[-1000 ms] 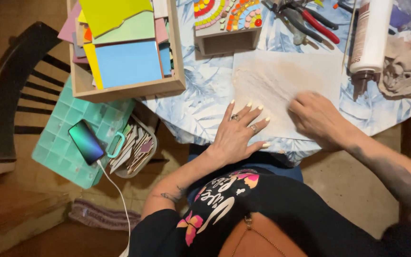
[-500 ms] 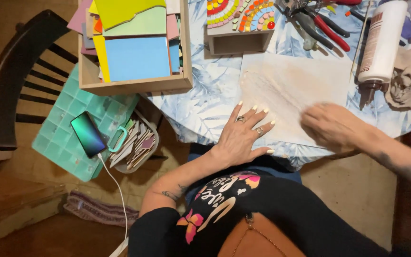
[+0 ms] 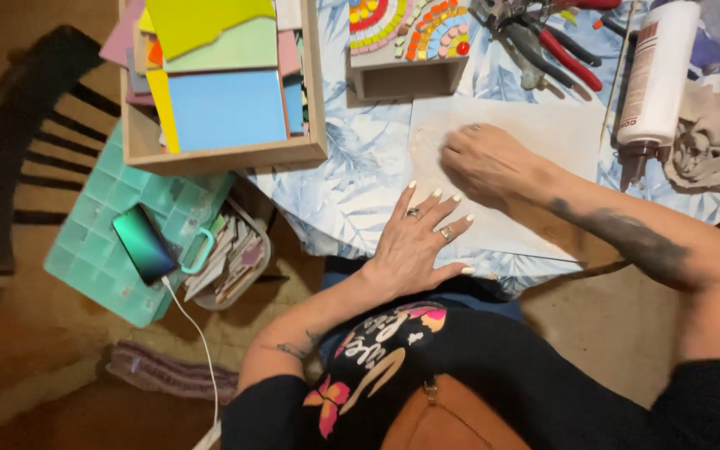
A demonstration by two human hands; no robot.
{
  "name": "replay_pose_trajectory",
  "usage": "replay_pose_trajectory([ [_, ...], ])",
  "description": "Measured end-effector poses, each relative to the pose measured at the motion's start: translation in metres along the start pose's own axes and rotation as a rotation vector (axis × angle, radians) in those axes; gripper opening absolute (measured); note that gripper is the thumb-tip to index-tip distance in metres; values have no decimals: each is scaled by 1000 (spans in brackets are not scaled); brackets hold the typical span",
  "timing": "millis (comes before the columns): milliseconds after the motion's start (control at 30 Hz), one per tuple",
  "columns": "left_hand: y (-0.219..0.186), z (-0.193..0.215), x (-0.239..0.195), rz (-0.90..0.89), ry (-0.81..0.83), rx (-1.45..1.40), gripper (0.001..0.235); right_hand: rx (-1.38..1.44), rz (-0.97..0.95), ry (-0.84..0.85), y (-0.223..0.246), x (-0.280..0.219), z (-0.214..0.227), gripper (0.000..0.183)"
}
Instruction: Sanding the edges of small mosaic tiles on a piece of sandpaper and placing them onto a decorative box.
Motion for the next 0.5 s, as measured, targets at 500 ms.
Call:
replay_pose_trajectory([
  [500,15,41,27,185,-415,-606,40,583,-495,-299,-1,-55,54,21],
])
Point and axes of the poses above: each hand's wrist, its own x-axis towards the middle knuckle, its own z-axis out of the back of the hand, y = z × x, the point moved 7 cm from there along x, towards the middle knuckle, and after that the axes turned 2 degrees about z, right-handed, at the moved point
